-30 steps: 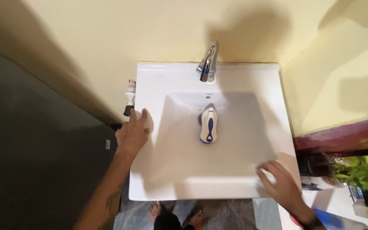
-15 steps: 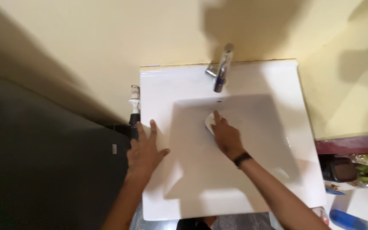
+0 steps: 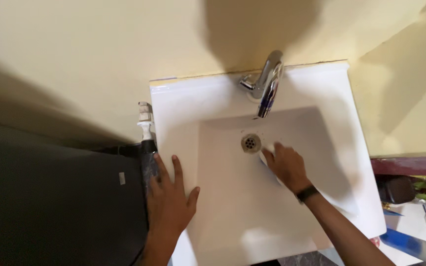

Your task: The person scrubs a white bathroom sink using a blue and white scrubbing brush. They clean the basin, the drain area, and the surrounding countertop surfaces. The person also wipes the chrome faucet and the wall behind the sink.

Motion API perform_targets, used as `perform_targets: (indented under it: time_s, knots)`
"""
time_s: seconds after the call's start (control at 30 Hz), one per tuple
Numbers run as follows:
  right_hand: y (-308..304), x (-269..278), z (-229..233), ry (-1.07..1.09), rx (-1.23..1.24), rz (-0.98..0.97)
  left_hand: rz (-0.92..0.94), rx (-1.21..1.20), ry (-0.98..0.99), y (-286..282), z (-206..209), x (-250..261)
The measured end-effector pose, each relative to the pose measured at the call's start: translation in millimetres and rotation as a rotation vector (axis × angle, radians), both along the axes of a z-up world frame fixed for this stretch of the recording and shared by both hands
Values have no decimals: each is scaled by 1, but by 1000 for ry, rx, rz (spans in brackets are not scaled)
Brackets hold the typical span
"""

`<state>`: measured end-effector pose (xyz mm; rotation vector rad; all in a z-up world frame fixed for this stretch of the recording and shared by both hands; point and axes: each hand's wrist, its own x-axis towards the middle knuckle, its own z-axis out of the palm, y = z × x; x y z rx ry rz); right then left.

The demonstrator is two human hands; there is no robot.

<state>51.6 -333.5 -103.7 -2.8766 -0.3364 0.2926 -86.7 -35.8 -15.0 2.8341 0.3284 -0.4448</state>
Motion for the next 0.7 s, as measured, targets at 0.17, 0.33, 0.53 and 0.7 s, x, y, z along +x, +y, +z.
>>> perform_targets:
  time_s: [0.17,0.33,0.53,0.7]
  knots:
    - [79,33,-36,103,405,-65,66,5,-316,-6,-40,-16]
    - [87,-35,-9,282,365,219,142,-22,-409,-15,-34,-21]
    - [-32,-23,-7,190,-121,488,192,-9,-405,-20,-27,-21]
    - [-5,51,-29,30,90,267,218,67,-582,-27,-33,-25]
